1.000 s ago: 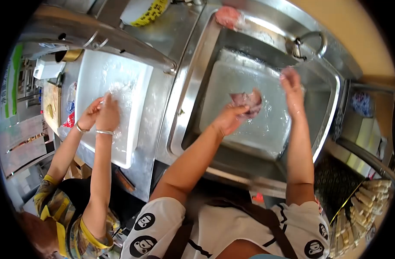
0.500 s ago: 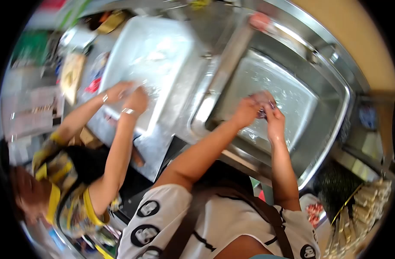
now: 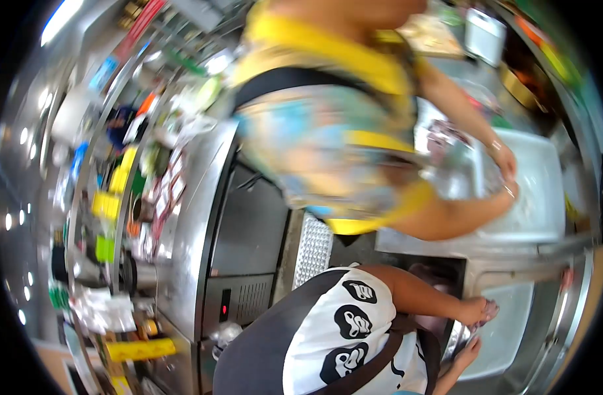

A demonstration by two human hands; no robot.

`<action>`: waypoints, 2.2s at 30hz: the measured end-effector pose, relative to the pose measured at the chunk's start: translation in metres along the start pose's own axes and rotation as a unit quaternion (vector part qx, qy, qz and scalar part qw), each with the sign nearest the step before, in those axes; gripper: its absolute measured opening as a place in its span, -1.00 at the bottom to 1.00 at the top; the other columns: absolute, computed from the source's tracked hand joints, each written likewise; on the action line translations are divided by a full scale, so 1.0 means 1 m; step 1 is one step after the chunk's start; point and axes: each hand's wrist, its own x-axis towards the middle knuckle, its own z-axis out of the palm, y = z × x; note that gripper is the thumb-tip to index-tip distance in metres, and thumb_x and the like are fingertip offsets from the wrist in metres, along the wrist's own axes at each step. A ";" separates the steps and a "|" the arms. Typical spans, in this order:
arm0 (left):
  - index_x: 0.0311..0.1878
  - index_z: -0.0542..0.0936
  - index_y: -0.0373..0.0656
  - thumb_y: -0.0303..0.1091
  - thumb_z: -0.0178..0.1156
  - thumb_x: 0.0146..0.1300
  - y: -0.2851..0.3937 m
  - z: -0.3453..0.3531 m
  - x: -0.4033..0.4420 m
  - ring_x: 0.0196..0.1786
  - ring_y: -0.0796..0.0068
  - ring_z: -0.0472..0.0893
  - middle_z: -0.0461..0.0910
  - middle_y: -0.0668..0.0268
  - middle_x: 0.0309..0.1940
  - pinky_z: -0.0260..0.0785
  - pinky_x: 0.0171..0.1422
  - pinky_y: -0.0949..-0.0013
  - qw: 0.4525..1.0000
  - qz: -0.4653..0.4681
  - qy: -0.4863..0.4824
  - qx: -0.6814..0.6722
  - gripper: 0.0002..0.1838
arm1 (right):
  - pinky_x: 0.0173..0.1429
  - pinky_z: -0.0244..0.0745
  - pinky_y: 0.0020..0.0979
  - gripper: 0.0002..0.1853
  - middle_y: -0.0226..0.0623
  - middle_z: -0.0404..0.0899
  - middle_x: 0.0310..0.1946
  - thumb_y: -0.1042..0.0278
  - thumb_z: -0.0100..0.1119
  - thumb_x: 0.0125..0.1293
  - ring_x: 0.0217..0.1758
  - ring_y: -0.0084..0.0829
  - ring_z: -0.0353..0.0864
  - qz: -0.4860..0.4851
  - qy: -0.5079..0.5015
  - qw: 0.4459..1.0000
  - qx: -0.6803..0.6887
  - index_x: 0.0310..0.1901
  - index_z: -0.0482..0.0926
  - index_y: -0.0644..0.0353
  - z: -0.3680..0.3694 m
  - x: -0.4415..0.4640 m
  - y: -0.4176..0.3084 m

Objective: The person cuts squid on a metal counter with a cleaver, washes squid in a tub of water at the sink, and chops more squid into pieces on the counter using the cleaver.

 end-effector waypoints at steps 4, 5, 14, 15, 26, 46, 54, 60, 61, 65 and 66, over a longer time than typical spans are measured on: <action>-0.39 0.61 -0.21 -0.33 0.23 0.01 0.002 -0.057 -0.067 -0.38 0.15 0.63 0.57 0.14 -0.46 0.51 -0.26 0.17 0.776 0.300 0.020 0.554 -0.84 | -0.09 0.41 -0.10 -0.50 0.18 0.55 -0.24 0.03 -0.13 0.48 -0.20 0.08 0.51 -0.078 -0.021 0.991 -0.107 -0.03 0.51 0.44 0.015 -0.018 -0.012; -0.38 0.63 -0.21 -0.32 0.24 -0.04 0.006 -0.070 -0.087 -0.35 0.14 0.63 0.57 0.14 -0.45 0.51 -0.23 0.15 0.769 0.288 0.035 0.569 -0.82 | -0.14 0.42 -0.09 -0.52 0.17 0.54 -0.28 0.04 -0.12 0.47 -0.23 0.08 0.51 -0.069 -0.032 0.986 -0.148 -0.05 0.52 0.42 0.011 -0.021 -0.023; 0.03 0.51 -0.34 -0.16 0.13 0.08 -0.019 -0.194 -0.226 -0.21 0.18 0.59 0.52 0.19 -0.30 0.50 -0.19 0.18 0.706 0.311 0.149 0.618 -0.49 | -0.07 0.44 -0.20 -0.65 0.07 0.55 -0.23 0.20 0.01 0.43 -0.17 -0.10 0.55 -0.364 -0.238 0.861 -0.264 -0.05 0.51 0.39 0.137 0.024 -0.105; 0.01 0.54 -0.30 -0.18 0.11 0.13 -0.001 -0.195 -0.261 -0.20 0.16 0.58 0.52 0.19 -0.31 0.49 -0.17 0.16 0.704 0.259 0.175 0.638 -0.55 | -0.05 0.44 -0.20 -0.65 0.07 0.55 -0.21 0.21 0.01 0.43 -0.15 -0.10 0.55 -0.388 -0.284 0.837 -0.260 -0.04 0.51 0.40 0.158 0.024 -0.118; -0.18 0.58 -0.20 -0.37 0.15 0.24 -0.009 -0.205 -0.519 -0.27 0.38 0.66 0.64 0.23 -0.29 0.54 -0.19 0.34 0.792 0.102 0.601 0.035 -0.85 | -0.12 0.46 -0.33 -0.79 -0.11 0.58 -0.36 0.29 0.06 0.39 -0.29 -0.24 0.57 -0.400 -0.532 0.744 -0.063 -0.16 0.57 0.27 0.246 -0.135 -0.320; 0.20 0.44 -0.21 -0.74 -0.06 0.07 0.103 -0.345 -0.746 0.00 0.32 0.64 0.60 0.16 0.04 0.56 0.03 0.30 0.706 0.286 0.613 -0.210 -0.45 | -0.07 0.50 -0.32 -0.68 -0.13 0.67 -0.28 0.23 0.11 0.35 -0.21 -0.31 0.65 -0.359 -0.596 0.714 0.073 0.01 0.56 0.27 0.415 -0.335 -0.563; 0.12 0.46 -0.37 -0.65 0.06 0.20 0.203 -0.467 -0.721 0.03 0.17 0.63 0.60 0.05 -0.03 0.56 0.07 0.22 0.725 0.370 0.550 -0.190 -0.63 | -0.01 0.47 -0.31 -0.69 -0.24 0.64 -0.24 0.17 0.08 0.37 -0.15 -0.25 0.61 -0.246 -0.499 0.823 -0.113 -0.10 0.57 0.28 0.449 -0.233 -0.503; 0.11 0.48 -0.35 -0.60 0.10 0.20 0.269 -0.528 -0.703 0.02 0.17 0.63 0.60 0.07 -0.02 0.54 0.06 0.20 0.790 0.316 0.507 -0.138 -0.63 | 0.25 0.32 -0.12 -0.62 -0.10 0.53 0.09 0.06 0.11 0.32 0.18 -0.08 0.45 -0.309 -0.310 0.892 -0.115 -0.05 0.55 0.23 0.458 -0.224 -0.461; 0.11 0.48 -0.33 -0.63 0.08 0.19 0.277 -0.538 -0.696 0.00 0.18 0.64 0.60 0.07 -0.01 0.55 0.06 0.20 0.792 0.299 0.510 -0.152 -0.62 | 0.31 0.29 -0.09 -0.57 -0.06 0.50 0.17 0.11 0.12 0.33 0.22 0.04 0.43 -0.253 -0.317 0.907 -0.118 0.16 0.53 0.14 0.451 -0.233 -0.467; 0.14 0.43 -0.34 -0.70 0.02 0.14 0.302 -0.582 -0.658 0.01 0.15 0.62 0.58 0.04 0.01 0.53 0.12 0.14 0.820 0.240 0.488 -0.177 -0.56 | 0.20 0.40 -0.10 -0.60 -0.04 0.48 0.18 0.06 0.14 0.31 0.18 -0.07 0.47 -0.310 -0.196 0.925 -0.098 0.02 0.58 0.18 0.455 -0.248 -0.461; 0.16 0.40 -0.36 -0.74 -0.02 0.14 0.295 -0.611 -0.645 0.03 0.13 0.61 0.56 0.02 0.01 0.50 0.17 0.12 0.835 0.241 0.457 -0.186 -0.55 | 0.19 0.40 -0.11 -0.60 -0.04 0.49 0.16 0.06 0.14 0.30 0.16 -0.08 0.47 -0.290 -0.186 0.934 -0.094 0.01 0.57 0.19 0.453 -0.251 -0.458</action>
